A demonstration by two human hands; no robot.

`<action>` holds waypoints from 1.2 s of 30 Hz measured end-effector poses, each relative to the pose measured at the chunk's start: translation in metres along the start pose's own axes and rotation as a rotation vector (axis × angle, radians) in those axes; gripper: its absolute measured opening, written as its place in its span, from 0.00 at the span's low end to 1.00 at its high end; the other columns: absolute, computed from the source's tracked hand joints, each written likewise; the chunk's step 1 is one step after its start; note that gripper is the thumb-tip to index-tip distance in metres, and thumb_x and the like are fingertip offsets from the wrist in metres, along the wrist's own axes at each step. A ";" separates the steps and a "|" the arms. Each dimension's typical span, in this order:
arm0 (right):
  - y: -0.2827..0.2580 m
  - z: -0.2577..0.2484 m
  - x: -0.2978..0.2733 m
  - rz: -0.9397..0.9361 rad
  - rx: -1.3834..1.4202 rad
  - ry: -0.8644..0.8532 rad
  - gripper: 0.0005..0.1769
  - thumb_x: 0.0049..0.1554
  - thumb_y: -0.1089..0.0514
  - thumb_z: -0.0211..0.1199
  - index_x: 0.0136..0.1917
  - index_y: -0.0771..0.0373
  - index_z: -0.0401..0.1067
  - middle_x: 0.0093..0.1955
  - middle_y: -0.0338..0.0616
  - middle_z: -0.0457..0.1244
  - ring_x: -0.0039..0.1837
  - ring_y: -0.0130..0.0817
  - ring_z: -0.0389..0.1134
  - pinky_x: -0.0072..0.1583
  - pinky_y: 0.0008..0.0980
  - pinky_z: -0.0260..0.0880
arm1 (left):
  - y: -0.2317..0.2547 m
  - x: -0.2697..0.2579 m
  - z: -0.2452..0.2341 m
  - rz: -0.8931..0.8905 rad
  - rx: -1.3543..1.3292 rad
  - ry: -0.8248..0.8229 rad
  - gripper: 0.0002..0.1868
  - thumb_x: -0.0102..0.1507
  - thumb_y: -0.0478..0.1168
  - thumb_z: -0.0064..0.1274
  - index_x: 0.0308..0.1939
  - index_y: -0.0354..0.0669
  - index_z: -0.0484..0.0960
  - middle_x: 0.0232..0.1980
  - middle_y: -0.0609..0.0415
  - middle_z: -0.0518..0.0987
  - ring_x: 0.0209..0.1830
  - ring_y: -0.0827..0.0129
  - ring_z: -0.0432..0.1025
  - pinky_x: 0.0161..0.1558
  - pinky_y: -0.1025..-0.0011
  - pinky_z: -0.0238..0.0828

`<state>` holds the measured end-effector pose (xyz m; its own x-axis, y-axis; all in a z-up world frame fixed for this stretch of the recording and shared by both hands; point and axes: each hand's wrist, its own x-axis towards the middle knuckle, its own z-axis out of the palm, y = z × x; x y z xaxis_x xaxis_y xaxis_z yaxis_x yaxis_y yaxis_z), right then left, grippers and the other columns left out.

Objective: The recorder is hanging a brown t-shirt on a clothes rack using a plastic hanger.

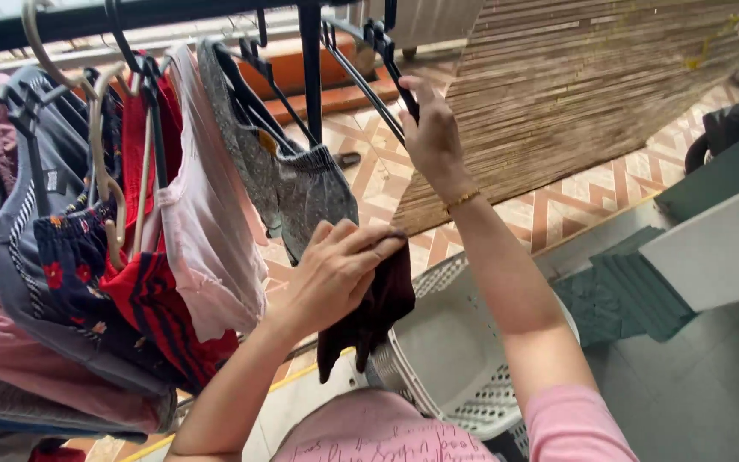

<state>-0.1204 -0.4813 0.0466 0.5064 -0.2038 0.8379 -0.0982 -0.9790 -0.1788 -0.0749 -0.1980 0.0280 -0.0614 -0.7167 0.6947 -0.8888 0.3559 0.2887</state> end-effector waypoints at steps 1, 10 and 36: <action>0.000 -0.001 0.007 -0.012 0.001 0.006 0.26 0.56 0.72 0.64 0.66 0.63 0.63 0.58 0.59 0.67 0.58 0.54 0.71 0.58 0.44 0.73 | -0.002 0.006 0.002 0.004 0.010 0.009 0.25 0.60 0.33 0.54 0.62 0.47 0.80 0.65 0.58 0.77 0.50 0.63 0.70 0.52 0.64 0.60; 0.003 0.005 0.009 0.164 -0.007 -0.149 0.24 0.61 0.62 0.64 0.69 0.71 0.65 0.54 0.58 0.68 0.52 0.46 0.72 0.55 0.43 0.73 | 0.003 0.019 0.020 0.002 -0.040 -0.004 0.23 0.60 0.33 0.54 0.61 0.44 0.80 0.63 0.56 0.77 0.53 0.61 0.69 0.55 0.63 0.61; 0.003 0.048 0.063 0.603 0.277 -0.277 0.15 0.67 0.49 0.60 0.55 0.65 0.75 0.39 0.32 0.64 0.38 0.19 0.61 0.38 0.26 0.62 | -0.025 -0.008 -0.013 0.000 -0.072 -0.086 0.24 0.57 0.32 0.54 0.59 0.42 0.80 0.60 0.54 0.78 0.53 0.59 0.71 0.59 0.61 0.65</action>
<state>-0.0479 -0.4963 0.0738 0.6347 -0.6629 0.3971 -0.2267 -0.6510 -0.7244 -0.0467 -0.1929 0.0236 -0.1026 -0.7646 0.6363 -0.8539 0.3958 0.3379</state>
